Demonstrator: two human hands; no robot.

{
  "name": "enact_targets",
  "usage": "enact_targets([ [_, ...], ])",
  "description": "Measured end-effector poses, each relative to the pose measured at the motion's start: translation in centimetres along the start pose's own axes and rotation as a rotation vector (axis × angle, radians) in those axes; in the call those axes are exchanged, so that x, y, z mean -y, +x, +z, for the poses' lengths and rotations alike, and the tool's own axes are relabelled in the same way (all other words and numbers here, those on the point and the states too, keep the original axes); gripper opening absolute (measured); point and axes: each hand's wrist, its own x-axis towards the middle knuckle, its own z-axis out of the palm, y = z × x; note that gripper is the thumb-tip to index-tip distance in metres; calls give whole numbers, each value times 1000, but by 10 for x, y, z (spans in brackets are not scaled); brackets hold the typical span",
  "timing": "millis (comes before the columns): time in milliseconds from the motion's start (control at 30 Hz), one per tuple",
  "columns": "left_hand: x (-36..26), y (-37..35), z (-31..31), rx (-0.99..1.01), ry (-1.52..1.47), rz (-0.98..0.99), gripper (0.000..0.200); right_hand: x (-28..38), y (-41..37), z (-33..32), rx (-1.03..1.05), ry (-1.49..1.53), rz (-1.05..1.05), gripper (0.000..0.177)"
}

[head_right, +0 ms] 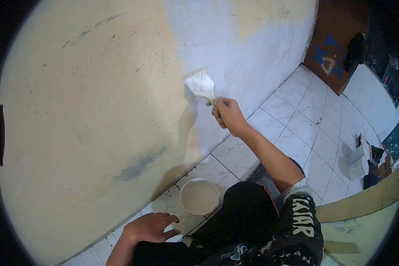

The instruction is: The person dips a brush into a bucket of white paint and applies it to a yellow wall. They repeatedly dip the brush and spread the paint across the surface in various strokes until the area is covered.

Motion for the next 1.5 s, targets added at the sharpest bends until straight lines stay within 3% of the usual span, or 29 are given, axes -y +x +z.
enact_targets([
  [167, 2, -3, 5, -23, 25, 14, 54, -29, -23, -41, 42, -113, 246, 23],
  [233, 1, -4, 4, -18, 17, 0, 54, -29, -22, -52, -108, -261, 427, 24],
  [300, -1, -4, 2, -10, 8, -13, 54, -16, -7, -62, -139, -358, 327, 26],
  [467, 3, 2, 2, -15, -4, -25, 53, 113, 20, -42, -148, -483, 113, 27],
  [633, 3, 9, -4, 5, -10, -44, 53, 194, 7, -33, -86, -496, -91, 25],
  [733, 6, 14, -7, 9, -25, -50, 53, 206, 11, -52, -23, -436, -180, 24],
  [800, 4, 16, -9, 22, -46, -62, 53, 200, 13, -59, 3, -241, -255, 26],
  [900, 3, 17, -12, 30, -65, -98, 52, 144, 28, -53, -81, -167, -290, 27],
  [967, 5, 19, -11, 39, -50, -103, 51, 63, 49, -62, -113, -165, -262, 33],
  [1067, 6, 21, -11, 50, -78, -116, 51, -61, 51, -71, -65, -5, -155, 34],
  [1133, 14, 25, -7, 19, -64, -90, 50, -104, 41, -78, -11, 60, -25, 34],
  [1267, 12, 33, -8, 8, -50, -98, 48, -174, 18, -106, -11, -56, 104, 32],
  [1333, 6, 35, -16, 51, -65, -118, 50, -201, 1, -119, -33, -260, 347, 29],
  [1367, 4, 36, -19, 87, -83, -135, 52, -211, -5, -124, -36, -259, 344, 29],
  [1433, 5, 38, -19, 79, -76, -121, 51, -216, -13, -125, -62, -283, 577, 28],
  [1500, 5, 38, -18, 78, -80, -109, 51, -210, -6, -126, -54, -292, 608, 25],
])
